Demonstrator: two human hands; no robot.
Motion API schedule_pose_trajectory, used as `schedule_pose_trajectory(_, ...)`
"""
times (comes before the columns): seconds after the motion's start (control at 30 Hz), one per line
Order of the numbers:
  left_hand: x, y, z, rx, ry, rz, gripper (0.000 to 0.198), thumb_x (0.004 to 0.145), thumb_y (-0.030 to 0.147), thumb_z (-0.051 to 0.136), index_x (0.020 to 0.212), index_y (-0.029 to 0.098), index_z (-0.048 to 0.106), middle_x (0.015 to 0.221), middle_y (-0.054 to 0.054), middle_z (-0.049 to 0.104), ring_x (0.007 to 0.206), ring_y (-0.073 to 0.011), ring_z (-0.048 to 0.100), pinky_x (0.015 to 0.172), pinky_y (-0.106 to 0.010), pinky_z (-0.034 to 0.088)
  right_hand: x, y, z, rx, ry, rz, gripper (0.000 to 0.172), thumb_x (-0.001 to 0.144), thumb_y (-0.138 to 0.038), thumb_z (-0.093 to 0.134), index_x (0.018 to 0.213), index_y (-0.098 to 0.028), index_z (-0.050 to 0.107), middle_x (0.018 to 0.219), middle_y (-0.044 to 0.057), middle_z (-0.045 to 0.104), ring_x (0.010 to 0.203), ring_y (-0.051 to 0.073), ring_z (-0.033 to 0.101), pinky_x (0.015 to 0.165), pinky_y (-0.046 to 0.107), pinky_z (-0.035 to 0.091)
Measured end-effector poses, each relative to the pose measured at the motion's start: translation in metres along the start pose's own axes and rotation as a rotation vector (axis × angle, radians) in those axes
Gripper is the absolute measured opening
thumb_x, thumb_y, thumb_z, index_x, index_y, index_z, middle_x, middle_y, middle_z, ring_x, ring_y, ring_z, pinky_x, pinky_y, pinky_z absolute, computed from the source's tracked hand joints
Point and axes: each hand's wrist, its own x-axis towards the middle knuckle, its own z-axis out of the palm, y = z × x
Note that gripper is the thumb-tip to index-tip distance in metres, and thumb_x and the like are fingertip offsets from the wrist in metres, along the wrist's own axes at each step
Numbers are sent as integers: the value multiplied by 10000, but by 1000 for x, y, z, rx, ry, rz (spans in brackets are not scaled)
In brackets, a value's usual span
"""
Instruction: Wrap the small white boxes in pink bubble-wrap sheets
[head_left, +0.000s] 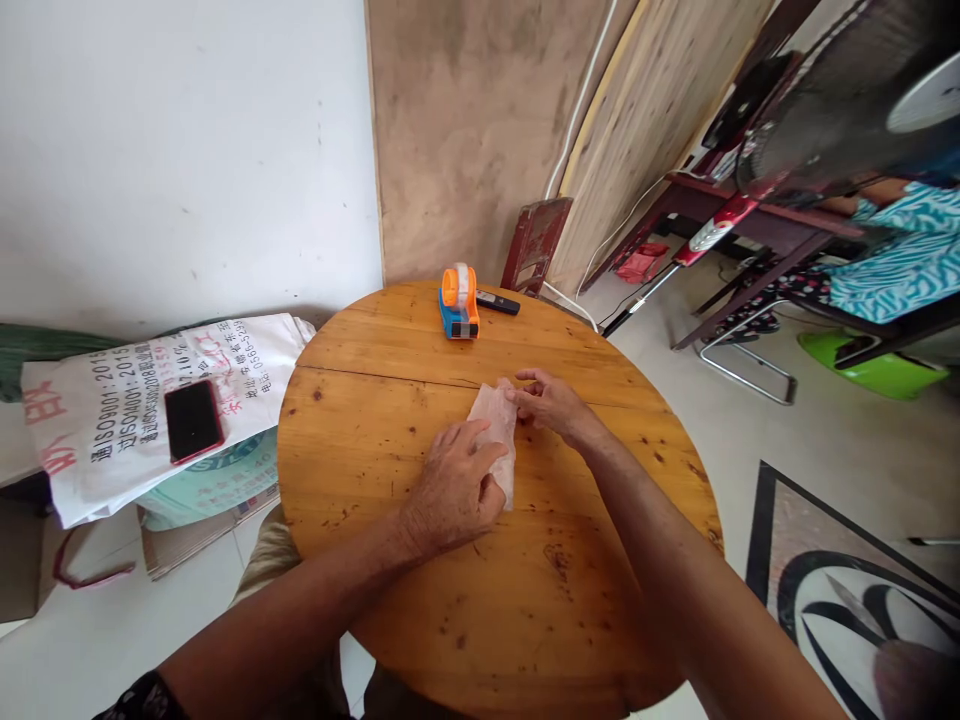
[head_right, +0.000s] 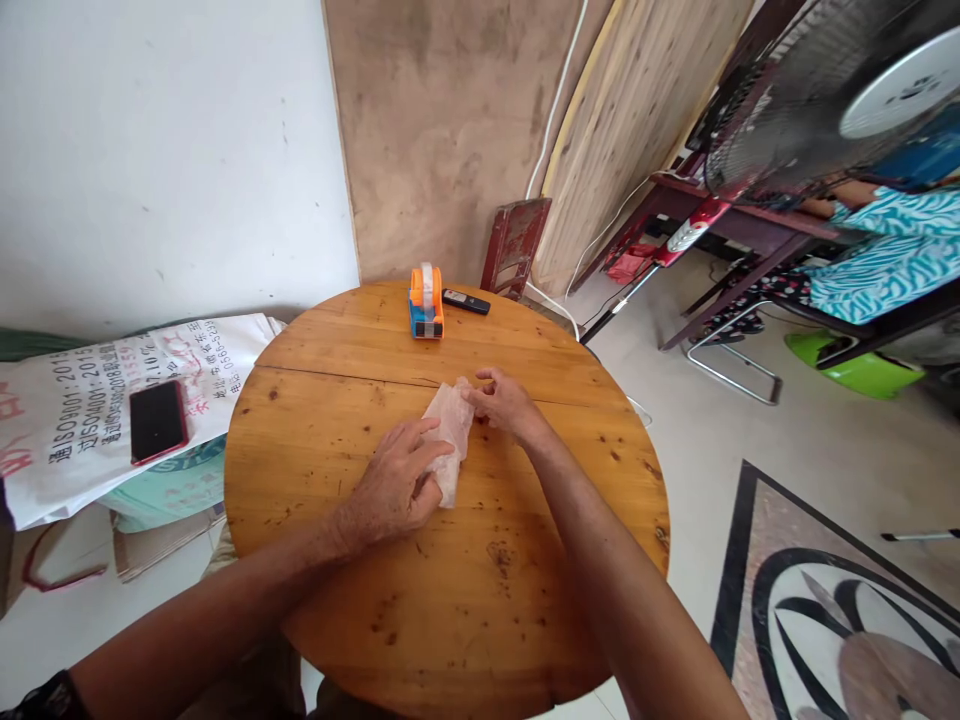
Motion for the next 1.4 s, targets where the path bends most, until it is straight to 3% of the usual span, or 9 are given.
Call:
schedule_pose_trajectory(0.17,1,0,1,4,17,0,412,704,96,522,1083,152,671,1299,-162,560,1161,-299,538,1017,-475,446,-12,3,-10,8,81,28,482,786,-383,706,1204,-197,553,1021,87,649,642,120,600,410,183,373)
schedule_pose_trajectory(0.4,2,2,1,8,16,-12,422,699,94,526,1090,145,677,1282,-164,577,1164,-304,540,1015,-483,446,-19,0,-6,140,54,107,250,756,-357,729,878,-174,610,754,32,644,601,123,576,388,187,307)
schedule_pose_trajectory(0.63,3,2,1,-12,22,-25,424,705,97,531,1099,134,682,1370,-178,526,1185,-307,533,1024,-483,433,-8,-17,14,117,27,170,312,717,-349,793,669,-193,528,460,-48,489,412,78,402,371,206,213)
schedule_pose_trajectory(0.83,4,2,-3,24,36,37,409,693,107,544,1074,156,686,1413,-143,522,1242,-311,489,1036,-479,410,-8,-22,18,137,-13,174,323,692,-324,775,608,-201,488,403,-77,413,380,60,313,375,212,184)
schedule_pose_trajectory(1.07,6,1,-5,32,34,103,350,711,110,528,1027,158,672,1198,-101,660,1221,-297,493,1019,-453,405,-5,-25,24,199,27,75,260,656,-261,723,624,-206,471,464,-84,458,412,58,338,384,204,212)
schedule_pose_trajectory(1.23,7,2,-6,36,5,84,345,713,111,528,1022,168,671,1089,-94,686,1139,-284,532,953,-438,432,-2,-22,26,287,-22,51,278,637,-332,748,614,-202,503,465,-69,451,407,64,320,372,219,197)
schedule_pose_trajectory(1.4,7,4,-8,46,4,81,333,716,108,527,1009,171,674,1180,-85,676,1135,-281,537,942,-436,439,-1,-19,28,430,-37,-1,320,591,-407,787,653,-199,552,554,-38,540,490,92,446,434,222,339)
